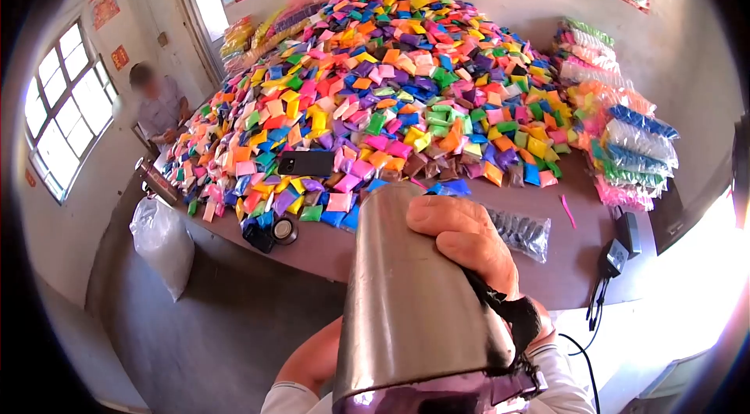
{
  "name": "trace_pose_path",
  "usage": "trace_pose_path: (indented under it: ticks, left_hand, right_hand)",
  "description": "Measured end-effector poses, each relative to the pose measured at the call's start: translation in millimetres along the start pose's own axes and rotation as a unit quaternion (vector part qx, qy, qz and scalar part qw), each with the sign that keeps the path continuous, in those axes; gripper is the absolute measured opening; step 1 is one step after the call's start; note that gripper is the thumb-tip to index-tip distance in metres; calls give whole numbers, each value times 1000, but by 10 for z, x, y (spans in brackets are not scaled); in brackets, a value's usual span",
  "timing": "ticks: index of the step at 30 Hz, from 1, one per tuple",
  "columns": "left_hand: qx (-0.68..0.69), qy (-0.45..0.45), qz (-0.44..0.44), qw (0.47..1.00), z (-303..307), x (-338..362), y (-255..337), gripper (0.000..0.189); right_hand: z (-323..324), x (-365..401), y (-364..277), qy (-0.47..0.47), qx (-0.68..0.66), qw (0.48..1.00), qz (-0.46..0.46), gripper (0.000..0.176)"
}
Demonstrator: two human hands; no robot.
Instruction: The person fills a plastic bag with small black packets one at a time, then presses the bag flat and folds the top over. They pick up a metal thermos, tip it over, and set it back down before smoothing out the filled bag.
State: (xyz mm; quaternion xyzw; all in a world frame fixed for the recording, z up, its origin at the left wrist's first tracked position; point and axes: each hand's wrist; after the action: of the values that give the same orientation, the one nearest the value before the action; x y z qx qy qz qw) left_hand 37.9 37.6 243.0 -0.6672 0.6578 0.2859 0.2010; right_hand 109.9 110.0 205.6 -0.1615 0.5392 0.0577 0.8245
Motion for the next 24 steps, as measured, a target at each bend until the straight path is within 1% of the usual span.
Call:
trace_pose_path:
  ticks: [7, 9, 10, 13, 16, 18, 19, 21, 24]
  left_hand:
    - [106, -3, -7, 994, -149, -6, -146, 28]
    - [126, 3, -7, 992, -186, 2, -180, 29]
    - [134, 6, -8, 991, -210, -3, -198, 30]
    - [149, 14, -8, 989, -257, -15, -228, 31]
    - [159, 23, -7, 987, -327, -22, -239, 33]
    - [164, 27, -8, 986, -376, -34, -254, 34]
    - [167, 30, -7, 986, -393, -41, -252, 34]
    - [168, 36, -8, 985, -424, -46, -258, 36]
    - [173, 43, -5, 984, -481, -63, -273, 37]
  right_hand:
    - [31, -37, -30, 41, 17, 999, 8, 36]
    - [18, -48, -40, 75, 8, 997, 13, 34]
    - [34, -55, -42, 76, 10, 997, 13, 34]
    - [65, -76, -43, 73, -1, 997, 18, 36]
    - [39, -85, -33, 89, 7, 996, 25, 38]
    - [17, -83, -42, 119, -14, 992, 23, 36]
    - [10, -86, -51, 119, -13, 992, 23, 36]
    - [-2, -102, -69, 136, -53, 989, 11, 35]
    - [11, -136, -46, 146, -31, 988, 27, 34]
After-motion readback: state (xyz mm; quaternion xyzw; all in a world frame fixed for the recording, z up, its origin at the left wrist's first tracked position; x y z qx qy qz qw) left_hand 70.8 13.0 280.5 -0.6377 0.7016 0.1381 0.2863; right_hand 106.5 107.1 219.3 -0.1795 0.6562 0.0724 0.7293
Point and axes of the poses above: each hand's wrist, its own x-axis away from the middle knuckle, its own z-axis out of the back of the hand, y = z × x, and after that the axes turned 10 degrees about -y, right-handed
